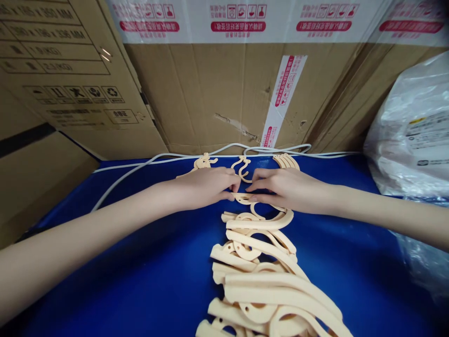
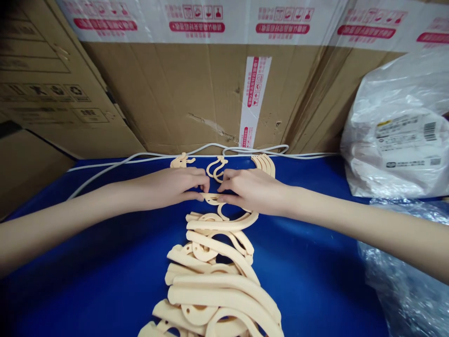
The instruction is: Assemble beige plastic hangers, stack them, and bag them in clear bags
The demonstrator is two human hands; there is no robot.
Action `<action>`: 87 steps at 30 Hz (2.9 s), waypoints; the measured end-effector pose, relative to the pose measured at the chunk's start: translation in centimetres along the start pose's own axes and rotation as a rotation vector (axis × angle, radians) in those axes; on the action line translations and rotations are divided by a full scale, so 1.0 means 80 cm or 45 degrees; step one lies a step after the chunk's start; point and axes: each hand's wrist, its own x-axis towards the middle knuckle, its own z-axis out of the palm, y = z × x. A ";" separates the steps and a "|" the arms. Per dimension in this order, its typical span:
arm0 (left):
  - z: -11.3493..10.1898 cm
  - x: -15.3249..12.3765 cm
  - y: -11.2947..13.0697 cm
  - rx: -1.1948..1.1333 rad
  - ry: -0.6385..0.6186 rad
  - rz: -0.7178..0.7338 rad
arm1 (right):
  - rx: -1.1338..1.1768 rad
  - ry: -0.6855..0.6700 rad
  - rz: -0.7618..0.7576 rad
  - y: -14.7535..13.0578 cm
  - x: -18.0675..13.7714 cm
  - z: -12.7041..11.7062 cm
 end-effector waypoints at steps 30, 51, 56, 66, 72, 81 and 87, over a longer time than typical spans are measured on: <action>-0.034 0.017 -0.022 -0.100 0.949 -0.416 | 0.655 0.515 0.408 0.047 0.031 -0.060; -0.033 0.012 0.010 -1.778 0.491 -0.286 | 0.833 1.067 0.351 0.044 -0.005 -0.056; -0.035 0.015 0.026 -1.943 0.287 -0.142 | -0.145 0.725 0.396 0.039 -0.012 -0.049; -0.002 0.017 0.026 -1.449 0.110 -0.211 | 0.080 0.306 0.489 0.043 -0.027 -0.028; -0.013 0.009 0.029 -0.937 0.124 -0.343 | 0.260 0.112 0.948 0.094 -0.051 -0.024; -0.024 0.017 0.030 -1.480 0.220 -0.562 | -0.126 0.112 1.045 0.136 -0.062 0.007; -0.017 0.014 0.021 -1.450 0.247 -0.462 | -0.198 0.124 0.766 0.115 -0.055 0.007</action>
